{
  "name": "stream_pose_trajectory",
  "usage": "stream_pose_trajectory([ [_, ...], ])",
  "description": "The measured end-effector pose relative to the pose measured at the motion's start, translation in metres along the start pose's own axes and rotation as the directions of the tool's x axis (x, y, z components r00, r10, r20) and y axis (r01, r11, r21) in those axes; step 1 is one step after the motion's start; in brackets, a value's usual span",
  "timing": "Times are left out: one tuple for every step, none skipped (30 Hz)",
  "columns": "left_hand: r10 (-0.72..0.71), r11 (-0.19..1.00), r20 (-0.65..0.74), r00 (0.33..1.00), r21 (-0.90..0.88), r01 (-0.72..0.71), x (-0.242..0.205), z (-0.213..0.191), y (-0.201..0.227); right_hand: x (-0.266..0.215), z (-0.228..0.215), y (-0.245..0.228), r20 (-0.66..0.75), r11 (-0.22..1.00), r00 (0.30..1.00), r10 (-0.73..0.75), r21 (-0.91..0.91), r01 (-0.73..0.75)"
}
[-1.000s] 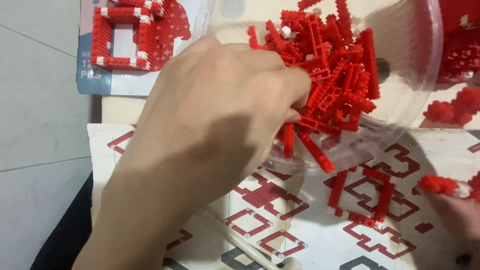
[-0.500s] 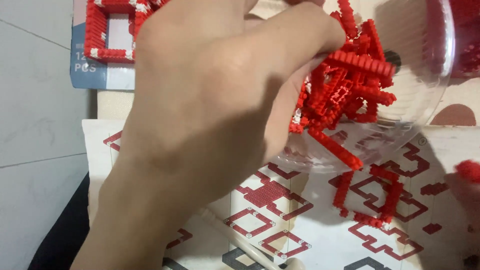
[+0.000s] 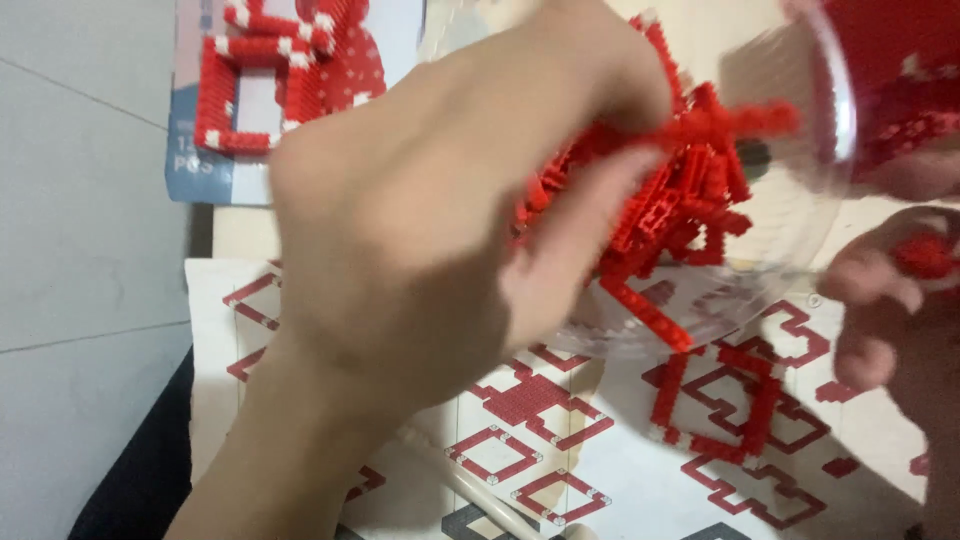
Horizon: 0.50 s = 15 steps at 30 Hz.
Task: Assembling a structure using small red interlocking toy blocks.
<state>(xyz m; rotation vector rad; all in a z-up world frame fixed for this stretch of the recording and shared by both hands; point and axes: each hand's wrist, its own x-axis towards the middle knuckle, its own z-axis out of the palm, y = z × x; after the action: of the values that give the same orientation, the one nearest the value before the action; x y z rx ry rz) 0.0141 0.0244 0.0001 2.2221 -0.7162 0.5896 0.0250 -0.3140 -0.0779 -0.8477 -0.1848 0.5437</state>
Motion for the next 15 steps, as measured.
stream_pose_trajectory([
  [0.009, 1.0, -0.003, 1.0, 0.004, -0.009, -0.001, -0.001, -0.002, 0.002, 0.006, 0.0, 0.005, 1.0, 1.0, -0.008, -0.003, 0.008],
  [0.026, 1.0, -0.036, 0.999, -0.002, -0.026, -0.003, -0.001, -0.003, 0.004, 0.012, 0.0, -0.05, 0.975, 0.998, -0.038, -0.221, 0.026],
  [0.043, 0.999, -0.069, 0.997, -0.008, -0.043, -0.004, -0.002, -0.005, 0.006, 0.018, 0.0, -0.101, 0.903, 0.992, -0.08, -0.429, 0.03],
  [0.049, 0.999, -0.072, 0.996, -0.003, -0.05, -0.004, -0.002, -0.006, 0.004, 0.006, 0.005, -0.094, 0.902, 0.992, -0.087, -0.43, 0.038],
  [0.068, 0.998, -0.103, 0.992, -0.007, -0.069, -0.004, -0.003, -0.007, 0.002, -0.005, 0.011, -0.116, 0.744, 0.978, -0.174, -0.667, 0.054],
  [0.084, 0.996, -0.134, 0.987, -0.013, -0.087, -0.005, -0.002, -0.008, 0.0, -0.017, 0.016, -0.125, 0.545, 0.957, -0.261, -0.838, 0.039],
  [0.088, 0.996, -0.137, 0.987, -0.01, -0.091, -0.004, -0.001, -0.009, 0.006, -0.002, 0.017, -0.121, 0.542, 0.957, -0.265, -0.839, 0.044],
  [0.112, 0.994, -0.137, 0.984, -0.005, -0.114, -0.004, 0.001, -0.011, 0.011, 0.013, 0.019, -0.292, 0.631, 0.916, -0.275, -0.773, -0.057],
  [0.135, 0.991, -0.137, 0.981, 0.0, -0.136, -0.004, 0.003, -0.012, 0.017, 0.028, 0.021, -0.454, 0.715, 0.85, -0.269, -0.685, -0.14],
  [0.141, 0.99, -0.14, 0.98, 0.005, -0.141, -0.003, 0.003, -0.013, 0.018, 0.029, 0.023, -0.448, 0.714, 0.851, -0.273, -0.687, -0.132],
  [0.139, 0.99, -0.115, 0.984, 0.03, -0.137, -0.002, 0.003, -0.014, 0.019, 0.029, 0.024, -0.427, 0.794, 0.87, -0.247, -0.603, -0.07],
  [0.135, 0.99, -0.089, 0.987, 0.053, -0.13, -0.002, 0.003, -0.014, 0.019, 0.03, 0.025, -0.404, 0.863, 0.887, -0.221, -0.505, -0.015],
  [0.138, 0.989, -0.091, 0.986, 0.057, -0.133, 0.001, -0.001, -0.012, 0.023, 0.05, 0.022, -0.4, 0.863, 0.889, -0.224, -0.506, -0.01],
  [-0.037, 0.979, 0.262, 0.964, 0.204, -0.018, 0.004, -0.005, -0.009, 0.026, 0.069, 0.018, -0.422, 0.796, 0.866, -0.268, -0.603, -0.048],
  [-0.239, 0.93, 0.556, 0.796, 0.368, 0.023, 0.006, -0.009, -0.006, 0.029, 0.088, 0.015, -0.44, 0.721, 0.842, -0.312, -0.687, -0.092],
])
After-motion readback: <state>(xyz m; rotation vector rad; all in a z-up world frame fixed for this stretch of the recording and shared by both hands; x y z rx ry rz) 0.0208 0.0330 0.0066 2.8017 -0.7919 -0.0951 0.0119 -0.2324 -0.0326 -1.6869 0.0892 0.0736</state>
